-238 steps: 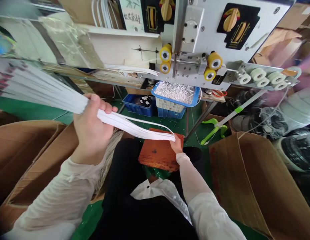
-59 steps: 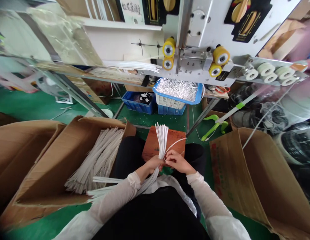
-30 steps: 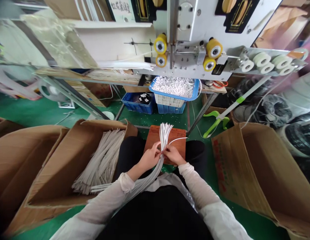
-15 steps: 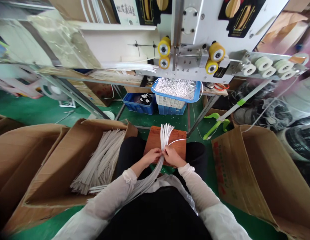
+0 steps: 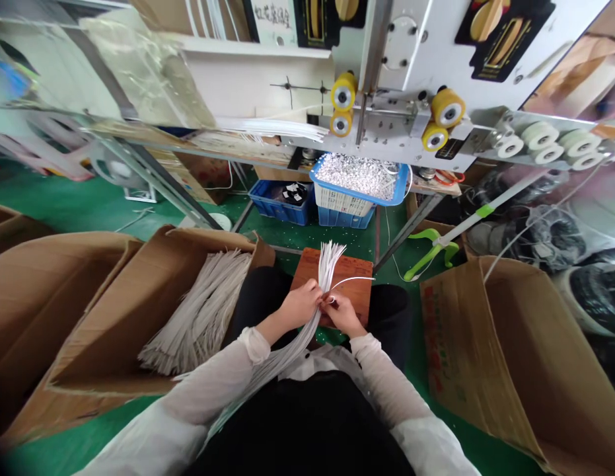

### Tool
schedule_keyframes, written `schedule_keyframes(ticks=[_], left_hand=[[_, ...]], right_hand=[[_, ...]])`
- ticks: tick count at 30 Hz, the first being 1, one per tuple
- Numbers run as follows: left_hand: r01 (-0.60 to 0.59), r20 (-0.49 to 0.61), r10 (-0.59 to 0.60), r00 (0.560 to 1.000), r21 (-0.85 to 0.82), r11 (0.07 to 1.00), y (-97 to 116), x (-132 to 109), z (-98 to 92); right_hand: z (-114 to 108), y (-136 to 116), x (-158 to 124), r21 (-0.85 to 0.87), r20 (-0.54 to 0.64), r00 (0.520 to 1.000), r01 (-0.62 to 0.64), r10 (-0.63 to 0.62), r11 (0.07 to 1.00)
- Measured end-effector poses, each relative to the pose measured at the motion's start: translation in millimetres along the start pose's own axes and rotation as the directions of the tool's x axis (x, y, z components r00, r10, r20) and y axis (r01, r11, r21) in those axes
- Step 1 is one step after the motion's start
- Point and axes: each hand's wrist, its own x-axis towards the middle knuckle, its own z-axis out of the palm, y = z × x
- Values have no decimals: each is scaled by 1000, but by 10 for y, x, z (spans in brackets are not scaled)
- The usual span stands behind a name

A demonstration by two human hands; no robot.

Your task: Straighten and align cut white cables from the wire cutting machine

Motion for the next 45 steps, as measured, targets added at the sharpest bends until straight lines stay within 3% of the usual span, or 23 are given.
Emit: schedule_keyframes(ticks=[5, 8, 11, 16, 18, 23, 29, 32, 35, 38, 41, 45], left_hand=[[-102, 86, 81, 993, 272, 957, -167, -82, -376], [-76, 105, 39, 994, 380, 922, -325, -197, -438], [-64, 118, 15, 993, 419, 906, -363, -247, -385], [-92, 88, 61, 994, 409, 908, -150, -101, -333], [-89, 55, 73, 996, 385, 919, -39, -13, -308], [-13, -1, 14, 1000, 297, 955, 108, 105, -126], [58, -38, -51, 998, 198, 978, 95, -2, 20], [39, -48, -31, 998, 170, 985, 31, -26, 21], [0, -50, 7, 999, 140, 990, -53, 19, 33], [-25, -65, 32, 997, 102, 994, -115, 88, 88], [-21, -99, 27, 995, 61, 998, -141, 126, 177], [-5, -139, 6, 990, 2, 1000, -168, 113, 280]], right_hand=[[-162, 31, -91, -38, -158, 979, 123, -127, 992], [-191, 72, -170, 108, -180, 983, -4, 24, 994], [-134, 54, -130, 263, -63, 983, -149, 172, 953], [-62, -64, 128, 18, -14, 971, -237, 237, 971], [-61, -100, 191, -72, 3, 979, -205, 206, 976], [-63, -110, 167, -315, 19, 1000, 15, -10, 949], [-46, -24, 96, -276, -49, 999, -6, -8, 961], [-78, -30, 121, -240, -24, 1000, -11, 5, 971], [-150, -71, 148, -288, 19, 998, 63, -60, 956], [-232, -102, 161, -435, 82, 982, 187, -168, 881], [-268, -90, 166, -585, 163, 950, 311, -267, 749], [-202, 5, 155, -685, 149, 928, 346, -341, 642]])
